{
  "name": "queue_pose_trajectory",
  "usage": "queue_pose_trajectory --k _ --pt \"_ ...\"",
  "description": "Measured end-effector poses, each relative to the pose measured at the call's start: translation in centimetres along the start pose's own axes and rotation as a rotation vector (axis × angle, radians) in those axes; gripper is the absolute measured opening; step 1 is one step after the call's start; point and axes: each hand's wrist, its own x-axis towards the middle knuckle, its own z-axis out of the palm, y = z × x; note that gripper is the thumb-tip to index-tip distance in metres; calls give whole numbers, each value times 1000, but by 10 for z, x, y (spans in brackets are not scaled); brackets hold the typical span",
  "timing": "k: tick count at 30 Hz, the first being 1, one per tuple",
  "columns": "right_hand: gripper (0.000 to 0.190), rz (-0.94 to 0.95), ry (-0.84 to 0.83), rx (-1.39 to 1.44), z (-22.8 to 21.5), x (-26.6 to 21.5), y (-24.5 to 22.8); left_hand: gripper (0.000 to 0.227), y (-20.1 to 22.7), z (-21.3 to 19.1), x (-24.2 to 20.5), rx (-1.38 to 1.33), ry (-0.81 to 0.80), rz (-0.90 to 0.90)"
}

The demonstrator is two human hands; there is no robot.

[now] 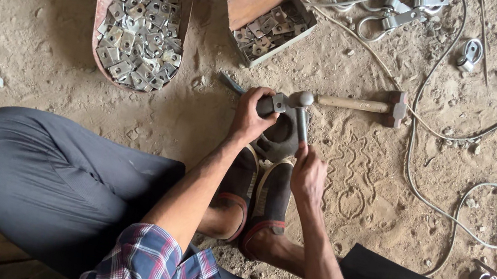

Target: The person sits on the ground and repeatedly hammers small metal parts placed on a metal anvil. They pick up parts from a nearby container, position them on the anvil, and strike them with a hammer.

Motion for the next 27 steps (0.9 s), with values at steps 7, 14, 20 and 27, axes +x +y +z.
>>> queue_pose_trajectory --k 7,14,20,27 --pt "41 -210 185 -91 -6 -1 -2 46 -3 1 1 21 -19 -4" --pt "44 -363 242 -153 -3 -4 -4 46 2 -1 0 1 1 13" --pt "44 -244 155 -120 2 -6 -4 46 -2 1 -3 -6 8 24" --pt "52 9 43 -92 -4 -3 -2 62 -8 5 -2 26 -4 51"
